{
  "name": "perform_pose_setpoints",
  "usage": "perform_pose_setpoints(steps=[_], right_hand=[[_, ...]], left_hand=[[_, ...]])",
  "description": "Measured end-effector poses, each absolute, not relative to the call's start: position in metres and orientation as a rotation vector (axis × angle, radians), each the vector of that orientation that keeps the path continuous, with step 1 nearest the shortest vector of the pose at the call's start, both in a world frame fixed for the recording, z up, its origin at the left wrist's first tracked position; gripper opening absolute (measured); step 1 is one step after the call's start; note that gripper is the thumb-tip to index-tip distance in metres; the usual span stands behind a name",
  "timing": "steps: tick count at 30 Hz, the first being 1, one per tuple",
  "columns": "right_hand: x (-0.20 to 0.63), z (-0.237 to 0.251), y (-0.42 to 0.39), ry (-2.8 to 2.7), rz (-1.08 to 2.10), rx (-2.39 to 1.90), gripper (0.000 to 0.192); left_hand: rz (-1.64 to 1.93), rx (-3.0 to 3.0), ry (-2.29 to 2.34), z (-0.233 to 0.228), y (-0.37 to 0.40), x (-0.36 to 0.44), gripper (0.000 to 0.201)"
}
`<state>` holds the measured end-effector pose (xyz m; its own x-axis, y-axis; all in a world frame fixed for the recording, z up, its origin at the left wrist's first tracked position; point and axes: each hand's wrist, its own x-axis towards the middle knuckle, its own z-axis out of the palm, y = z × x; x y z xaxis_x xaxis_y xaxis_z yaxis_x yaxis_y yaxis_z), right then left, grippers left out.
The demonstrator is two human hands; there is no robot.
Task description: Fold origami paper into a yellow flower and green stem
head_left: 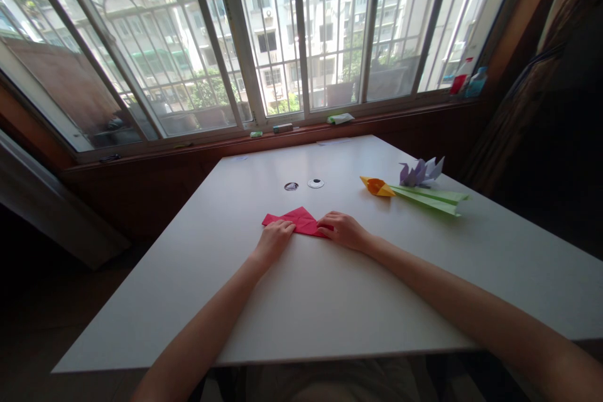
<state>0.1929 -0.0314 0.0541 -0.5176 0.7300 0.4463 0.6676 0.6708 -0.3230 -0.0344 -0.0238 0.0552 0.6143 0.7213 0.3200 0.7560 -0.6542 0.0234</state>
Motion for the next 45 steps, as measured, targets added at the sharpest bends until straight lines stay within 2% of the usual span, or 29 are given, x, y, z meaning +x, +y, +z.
perform_pose_setpoints(steps=[6, 12, 21, 25, 29, 33, 39, 45], right_hand=[[0.189, 0.058, -0.039, -2.390, 0.249, -0.850, 0.024], [0.188, 0.057, -0.039, -2.360, 0.316, -0.843, 0.025], [0.190, 0.058, -0.035, -2.362, 0.398, -0.885, 0.036], [0.192, 0.059, -0.038, -2.366, 0.382, -0.860, 0.036], [0.190, 0.056, -0.040, -2.209, 0.360, -0.876, 0.027], [0.182, 0.053, -0.042, -1.962, 0.500, -0.966, 0.025], [0.173, 0.054, -0.046, -1.738, 0.857, -1.031, 0.029], [0.173, 0.055, -0.046, -1.696, 1.017, -1.017, 0.028]], left_hand=[[-0.528, -2.868, -1.048, 0.059, -0.028, -0.032, 0.031], [-0.522, -3.018, -0.748, 0.063, -0.036, -0.020, 0.027], [-0.536, -3.019, -0.882, 0.059, -0.046, -0.013, 0.024], [-0.739, -2.985, -1.133, 0.054, -0.047, -0.013, 0.026], [-1.198, -2.969, -1.504, 0.049, -0.043, -0.013, 0.024], [-1.565, -3.058, -1.666, 0.048, -0.038, -0.011, 0.023], [-1.779, -3.173, -1.692, 0.047, -0.042, -0.008, 0.023], [-1.814, -3.171, -1.643, 0.048, -0.047, -0.003, 0.031]])
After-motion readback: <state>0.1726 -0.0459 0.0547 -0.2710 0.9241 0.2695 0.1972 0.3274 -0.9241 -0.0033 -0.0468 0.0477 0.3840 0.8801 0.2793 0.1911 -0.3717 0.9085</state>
